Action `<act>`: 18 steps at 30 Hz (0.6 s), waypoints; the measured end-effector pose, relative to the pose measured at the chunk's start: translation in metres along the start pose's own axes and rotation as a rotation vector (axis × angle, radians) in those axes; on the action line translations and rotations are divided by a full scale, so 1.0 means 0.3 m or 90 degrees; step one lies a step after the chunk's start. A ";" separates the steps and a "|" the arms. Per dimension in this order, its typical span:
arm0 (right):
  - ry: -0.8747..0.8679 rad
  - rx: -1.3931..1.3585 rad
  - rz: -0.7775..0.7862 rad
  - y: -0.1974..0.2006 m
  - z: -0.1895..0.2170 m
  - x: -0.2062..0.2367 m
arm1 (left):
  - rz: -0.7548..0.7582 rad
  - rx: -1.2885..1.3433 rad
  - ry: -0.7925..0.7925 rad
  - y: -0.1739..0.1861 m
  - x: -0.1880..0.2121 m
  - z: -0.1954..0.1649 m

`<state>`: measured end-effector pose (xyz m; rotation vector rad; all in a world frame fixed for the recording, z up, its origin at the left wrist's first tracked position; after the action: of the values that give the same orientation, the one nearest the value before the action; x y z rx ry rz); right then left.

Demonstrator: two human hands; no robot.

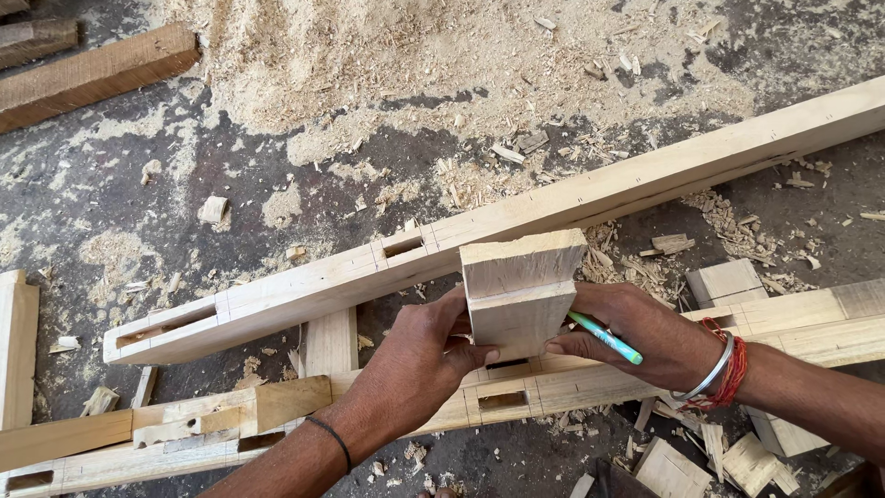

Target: The person holds a wooden frame rail on the workshop floor and marks a tenon shoulder with a green pencil, then sits on the floor, clamps a small wooden block between the feet, and saws it with a handsaw. Near the end the person picks up a mallet and chisel and works on the cut block.

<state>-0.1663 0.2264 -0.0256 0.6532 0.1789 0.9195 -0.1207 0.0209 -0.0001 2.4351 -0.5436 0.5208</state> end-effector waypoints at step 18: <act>0.063 0.004 -0.008 -0.004 0.003 0.000 | 0.006 0.032 0.000 -0.002 -0.001 0.010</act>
<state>-0.1650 0.2254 -0.0255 0.6123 0.2748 0.9402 -0.1201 0.0196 -0.0029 2.4808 -0.5492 0.5436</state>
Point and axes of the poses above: each hand's wrist, its own x-axis away from the middle knuckle, its own y-axis out of the back of the hand, z = x × y, the point moved 5 cm from there along -x, towards the middle knuckle, and after that the axes turned 4 degrees about y, right-handed, at the moved point
